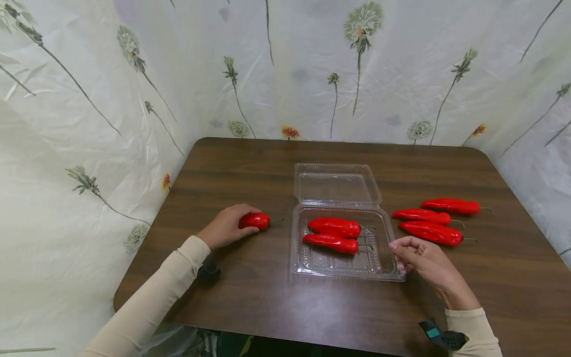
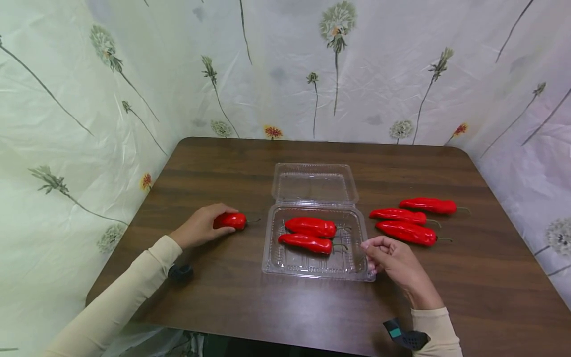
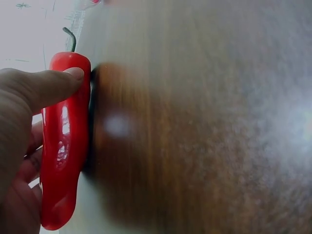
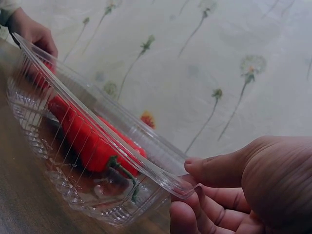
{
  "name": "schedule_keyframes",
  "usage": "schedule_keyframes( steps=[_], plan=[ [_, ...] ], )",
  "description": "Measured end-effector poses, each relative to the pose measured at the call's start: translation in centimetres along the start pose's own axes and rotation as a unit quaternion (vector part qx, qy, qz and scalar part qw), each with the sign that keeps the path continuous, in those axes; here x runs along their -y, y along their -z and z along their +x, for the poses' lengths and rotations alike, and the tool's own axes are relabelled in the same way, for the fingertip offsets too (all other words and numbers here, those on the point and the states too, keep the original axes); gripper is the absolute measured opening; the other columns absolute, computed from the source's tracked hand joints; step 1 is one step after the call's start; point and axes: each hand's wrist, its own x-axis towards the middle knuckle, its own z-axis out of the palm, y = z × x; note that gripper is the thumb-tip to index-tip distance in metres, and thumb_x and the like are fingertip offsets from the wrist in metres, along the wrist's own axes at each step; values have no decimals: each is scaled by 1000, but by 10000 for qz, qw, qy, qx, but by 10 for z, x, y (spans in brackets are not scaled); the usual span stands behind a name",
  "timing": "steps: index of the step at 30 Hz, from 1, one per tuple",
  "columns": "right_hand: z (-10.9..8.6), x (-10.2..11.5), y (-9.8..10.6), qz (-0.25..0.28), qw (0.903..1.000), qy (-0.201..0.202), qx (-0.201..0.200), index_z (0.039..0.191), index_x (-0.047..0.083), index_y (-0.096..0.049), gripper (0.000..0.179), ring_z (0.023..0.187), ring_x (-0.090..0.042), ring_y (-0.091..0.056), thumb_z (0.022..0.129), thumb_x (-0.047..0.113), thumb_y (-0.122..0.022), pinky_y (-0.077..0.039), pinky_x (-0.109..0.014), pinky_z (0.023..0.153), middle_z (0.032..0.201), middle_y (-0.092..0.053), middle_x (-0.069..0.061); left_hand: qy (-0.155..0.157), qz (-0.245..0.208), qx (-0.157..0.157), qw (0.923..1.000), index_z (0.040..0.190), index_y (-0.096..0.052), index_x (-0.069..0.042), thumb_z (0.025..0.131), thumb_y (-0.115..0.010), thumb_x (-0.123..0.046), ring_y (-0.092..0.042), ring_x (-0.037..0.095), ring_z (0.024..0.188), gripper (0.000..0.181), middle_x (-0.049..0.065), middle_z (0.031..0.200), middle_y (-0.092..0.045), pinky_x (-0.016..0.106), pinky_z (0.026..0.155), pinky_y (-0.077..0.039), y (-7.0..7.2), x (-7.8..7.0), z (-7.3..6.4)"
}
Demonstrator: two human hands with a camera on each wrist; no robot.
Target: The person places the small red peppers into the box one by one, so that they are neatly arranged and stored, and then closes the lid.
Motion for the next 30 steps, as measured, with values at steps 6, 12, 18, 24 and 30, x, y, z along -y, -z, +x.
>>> schedule_keyframes(
  steps=[6, 12, 18, 24, 30],
  plan=[
    [0, 0, 0, 34, 10000, -13, 24, 121, -2, -57, 49, 72, -22, -62, 97, 40, -66, -56, -35, 67, 83, -63, -4, 46, -114, -12, 9999, 133, -62, -20, 90, -78, -31, -61, 17, 110, 47, -1, 127, -65, 38, 98, -51, 0, -1, -1],
    [0, 0, 0, 35, 10000, -10, 29, 120, -2, -57, 48, 72, -22, -62, 97, 40, -66, -56, -35, 68, 83, -63, -4, 31, -257, -36, 9997, 132, -63, -20, 90, -78, -30, -62, 16, 109, 47, -1, 126, -66, 39, 97, -52, 2, -1, -2],
    [1, 1, -1, 16, 10000, 18, 8, 119, -2, -57, 47, 71, -21, -61, 98, 39, -66, -55, -34, 67, 82, -63, -3, 50, -318, -89, 9994, 132, -63, -20, 89, -79, -30, -62, 17, 108, 47, -1, 126, -66, 38, 96, -53, 5, -2, -2],
    [1, 1, -2, 14, 10000, 32, 1, 120, -2, -58, 47, 71, -20, -61, 98, 39, -66, -55, -33, 67, 82, -64, -3, -47, -341, -175, 9993, 133, -63, -19, 89, -79, -29, -62, 17, 108, 48, 0, 127, -66, 38, 94, -54, 6, -1, -2],
    [1, 0, -1, 49, 9999, 99, 35, 119, -2, -58, 45, 70, -19, -61, 99, 37, -65, -55, -33, 66, 81, -62, -1, -95, -466, -232, 9986, 132, -63, -20, 88, -80, -28, -62, 17, 108, 48, -1, 126, -66, 38, 94, -54, 10, -5, -3]
  ],
)
